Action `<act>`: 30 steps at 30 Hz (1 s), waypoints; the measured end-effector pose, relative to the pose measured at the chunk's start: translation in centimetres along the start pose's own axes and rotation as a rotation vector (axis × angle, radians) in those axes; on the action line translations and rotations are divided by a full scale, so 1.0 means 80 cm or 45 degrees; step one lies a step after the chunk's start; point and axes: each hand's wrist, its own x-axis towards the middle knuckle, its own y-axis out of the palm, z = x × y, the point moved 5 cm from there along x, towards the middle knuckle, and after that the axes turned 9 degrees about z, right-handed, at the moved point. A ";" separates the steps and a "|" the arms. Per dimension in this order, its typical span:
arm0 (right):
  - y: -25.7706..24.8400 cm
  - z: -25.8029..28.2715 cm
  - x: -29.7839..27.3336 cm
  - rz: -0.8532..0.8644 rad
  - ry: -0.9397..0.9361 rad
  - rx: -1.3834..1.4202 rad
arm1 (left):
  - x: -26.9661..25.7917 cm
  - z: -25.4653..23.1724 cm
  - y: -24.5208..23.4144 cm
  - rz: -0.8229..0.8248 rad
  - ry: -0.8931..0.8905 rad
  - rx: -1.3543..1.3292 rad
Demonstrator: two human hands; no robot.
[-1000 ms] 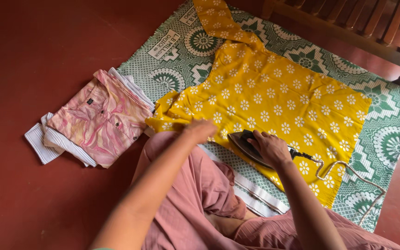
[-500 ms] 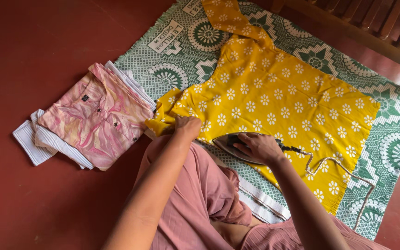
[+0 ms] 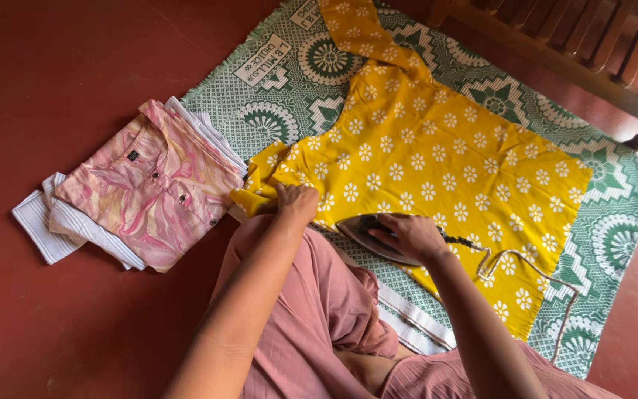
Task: The person irons a yellow floral-patterned cloth laid on a green patterned mat on the floor. They use a handheld iron, moving it back and forth while smoothing the fabric with their left hand. A stack of folded clothes is visible to the left.
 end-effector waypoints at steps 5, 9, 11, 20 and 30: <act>0.001 -0.021 -0.028 0.092 0.298 -0.031 | -0.002 -0.001 0.001 -0.038 0.002 0.002; 0.001 -0.026 -0.055 0.094 0.264 -0.032 | -0.001 -0.006 -0.001 -0.042 -0.002 0.059; 0.001 -0.031 -0.069 0.041 0.361 0.003 | -0.003 -0.005 0.002 -0.061 0.004 0.085; 0.001 -0.057 -0.117 0.049 0.399 0.033 | -0.007 -0.006 0.007 -0.223 0.057 0.143; 0.005 -0.075 -0.149 0.034 0.339 0.013 | -0.011 -0.004 0.000 -0.177 0.036 0.127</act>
